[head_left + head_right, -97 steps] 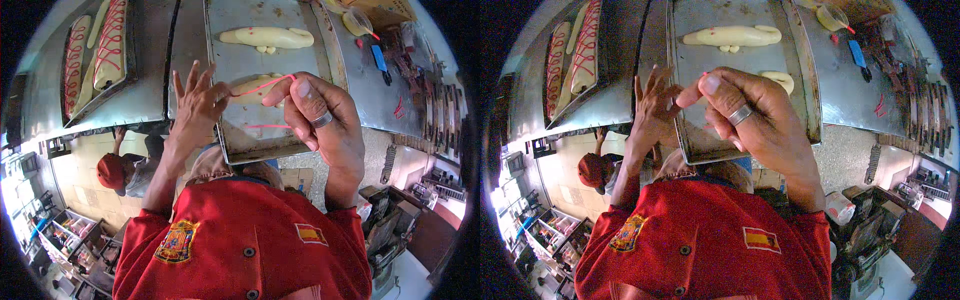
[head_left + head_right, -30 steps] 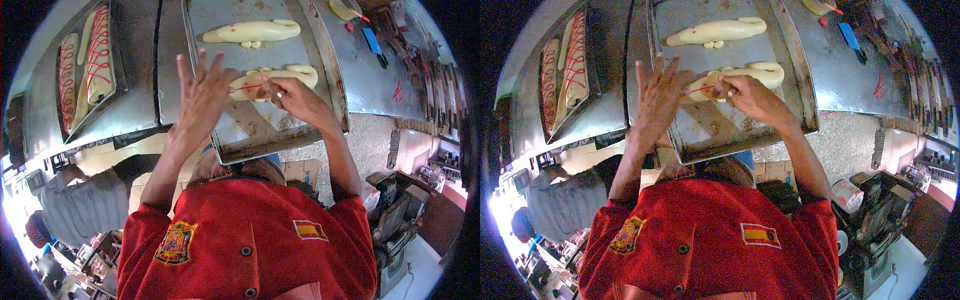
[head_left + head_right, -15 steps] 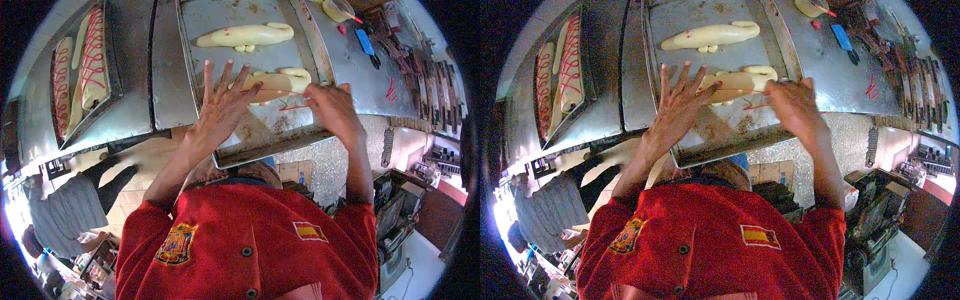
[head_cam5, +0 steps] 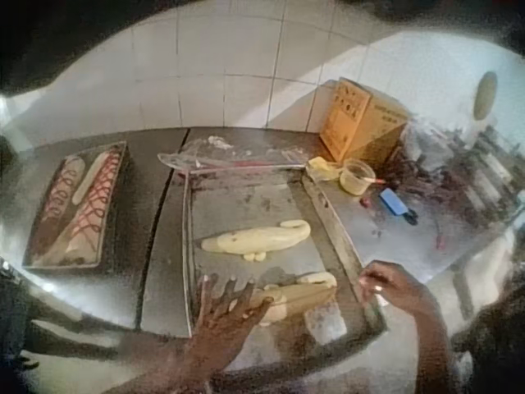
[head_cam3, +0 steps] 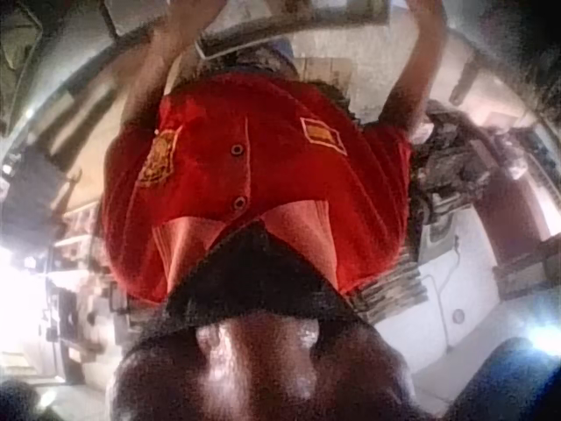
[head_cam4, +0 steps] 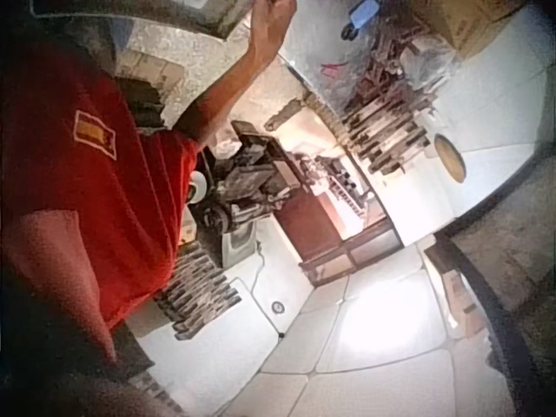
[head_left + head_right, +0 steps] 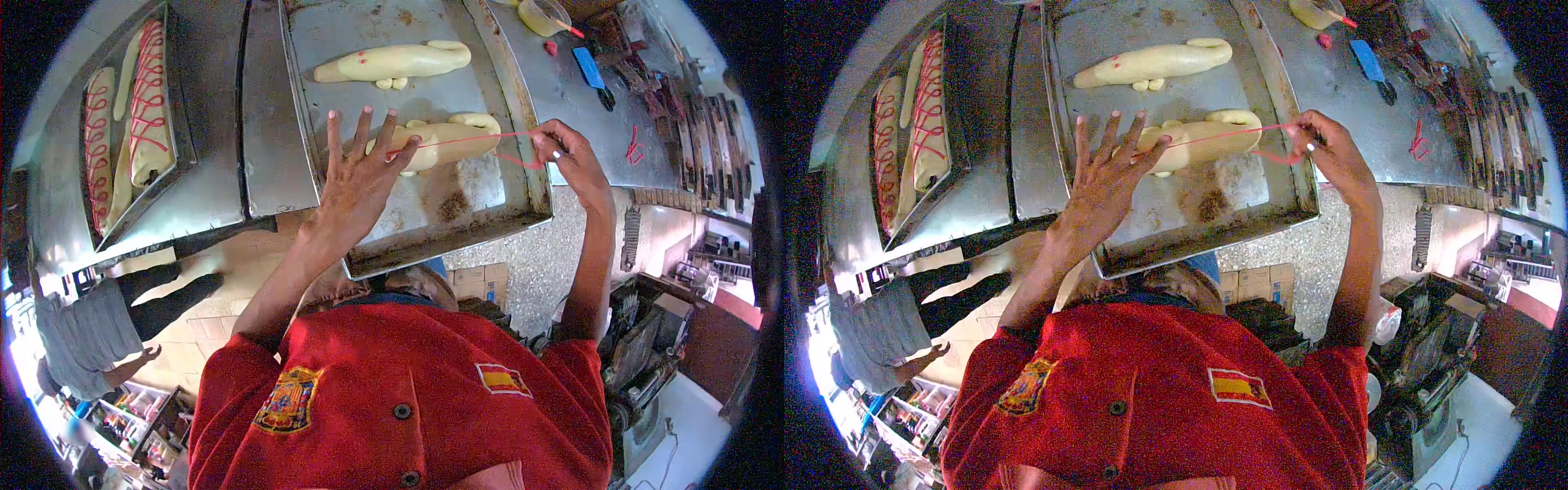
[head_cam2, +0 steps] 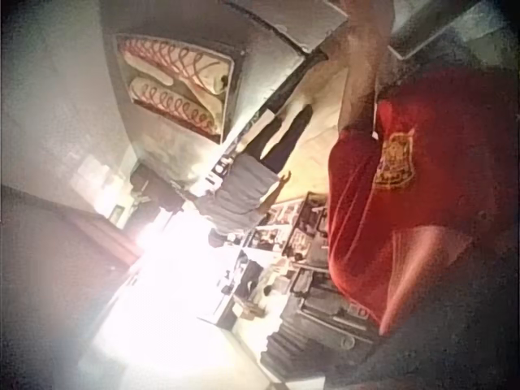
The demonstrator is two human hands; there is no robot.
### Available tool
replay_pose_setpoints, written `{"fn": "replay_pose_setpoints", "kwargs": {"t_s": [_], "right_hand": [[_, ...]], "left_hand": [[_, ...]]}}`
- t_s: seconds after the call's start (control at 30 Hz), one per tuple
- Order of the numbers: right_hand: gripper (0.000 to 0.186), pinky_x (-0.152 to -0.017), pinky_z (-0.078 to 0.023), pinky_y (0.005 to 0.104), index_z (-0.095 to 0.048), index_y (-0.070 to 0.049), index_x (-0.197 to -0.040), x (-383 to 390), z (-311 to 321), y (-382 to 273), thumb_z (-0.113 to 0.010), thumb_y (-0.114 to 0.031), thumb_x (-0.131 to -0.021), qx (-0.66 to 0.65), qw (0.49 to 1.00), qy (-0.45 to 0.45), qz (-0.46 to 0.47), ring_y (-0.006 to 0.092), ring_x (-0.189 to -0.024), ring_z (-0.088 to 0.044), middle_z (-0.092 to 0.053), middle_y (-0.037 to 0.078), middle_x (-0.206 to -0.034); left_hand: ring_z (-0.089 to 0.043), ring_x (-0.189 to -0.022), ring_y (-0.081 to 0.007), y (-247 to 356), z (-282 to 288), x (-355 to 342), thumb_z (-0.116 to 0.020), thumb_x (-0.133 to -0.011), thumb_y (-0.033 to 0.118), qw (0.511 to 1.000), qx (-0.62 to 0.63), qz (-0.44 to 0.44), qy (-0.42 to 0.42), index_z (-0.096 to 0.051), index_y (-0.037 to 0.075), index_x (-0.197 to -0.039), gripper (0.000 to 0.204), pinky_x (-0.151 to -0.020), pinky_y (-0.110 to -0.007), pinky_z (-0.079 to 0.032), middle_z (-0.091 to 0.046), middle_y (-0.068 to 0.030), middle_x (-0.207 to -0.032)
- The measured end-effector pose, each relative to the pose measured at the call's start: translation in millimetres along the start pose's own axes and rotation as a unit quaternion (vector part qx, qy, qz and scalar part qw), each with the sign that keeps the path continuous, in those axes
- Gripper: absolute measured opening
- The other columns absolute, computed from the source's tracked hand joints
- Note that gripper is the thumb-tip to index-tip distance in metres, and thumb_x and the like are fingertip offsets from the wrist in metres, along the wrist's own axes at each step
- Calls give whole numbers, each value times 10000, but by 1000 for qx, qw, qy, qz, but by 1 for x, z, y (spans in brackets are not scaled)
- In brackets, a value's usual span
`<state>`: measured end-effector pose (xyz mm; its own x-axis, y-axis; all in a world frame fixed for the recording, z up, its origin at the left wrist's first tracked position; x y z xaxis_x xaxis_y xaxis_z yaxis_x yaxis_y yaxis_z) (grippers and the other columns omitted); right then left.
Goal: Decorating shaped bread dough with colored strips and cutting patterns using scissors.
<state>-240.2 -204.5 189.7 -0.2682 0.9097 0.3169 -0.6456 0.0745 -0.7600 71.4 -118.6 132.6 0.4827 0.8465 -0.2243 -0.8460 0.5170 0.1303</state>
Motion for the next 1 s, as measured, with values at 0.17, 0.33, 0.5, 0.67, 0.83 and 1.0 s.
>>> {"fn": "replay_pose_setpoints", "kwargs": {"t_s": [0.17,0.33,0.5,0.67,0.83,1.0], "right_hand": [[265,-772,-507,356,-673,-25,-1051,4,-25,-31,-629,-280,-992,146,988,46,5,235,-852,-681,-708,126,-908],[285,-770,-514,438,-666,-20,-1052,-4,-67,-26,-623,-294,-988,192,980,-42,23,362,-889,-682,-698,202,-958],[254,-783,-487,413,-649,-7,-1109,-24,-87,-38,-593,-230,-1001,184,979,-66,65,317,-864,-655,-677,204,-967],[249,-824,-490,429,-643,-5,-1088,-35,-82,-29,-595,-230,-993,251,966,-32,48,360,-916,-656,-669,225,-979],[223,-844,-489,449,-650,-65,-1060,-28,-65,-17,-623,-266,-967,219,972,-26,83,336,-897,-681,-700,159,-947],[154,-769,-485,370,-663,-102,-1075,-5,-17,-15,-657,-188,-947,359,926,56,103,238,-815,-679,-719,105,-947]], "left_hand": [[-271,-1472,-435,1,0,-1,-540,-868,64,1000,-6,6,-13,-487,168,-1474,617,-1183,-708,-48,-358,-195,-1562],[-264,-1476,-429,2,1,0,-567,-851,71,1000,6,9,26,-479,167,-1478,640,-1184,-699,-64,-331,-188,-1576],[-155,-1527,-396,22,6,-9,-602,-844,86,999,30,-1,-17,-481,221,-1486,667,-1202,-683,-39,-257,-154,-1628],[-167,-1511,-418,44,-3,-24,-642,-846,199,999,5,-46,3,-550,176,-1413,576,-1187,-711,-72,-291,-163,-1602],[-115,-1528,-418,44,-15,-27,-639,-892,296,999,27,-39,4,-548,170,-1415,546,-1190,-707,-45,-258,-151,-1626],[-145,-1521,-416,44,-13,-27,-657,-880,416,999,0,-37,20,-554,198,-1409,582,-1186,-712,-54,-275,-172,-1614]]}}
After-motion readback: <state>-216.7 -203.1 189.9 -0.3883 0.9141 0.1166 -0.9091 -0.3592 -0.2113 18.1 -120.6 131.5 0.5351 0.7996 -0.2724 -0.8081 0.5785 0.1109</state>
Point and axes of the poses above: each hand's wrist, its own x-axis away from the middle knuckle, its own z-axis out of the back of the hand, y = z × x, the point moved 4 cm from there along -x, towards the middle knuckle
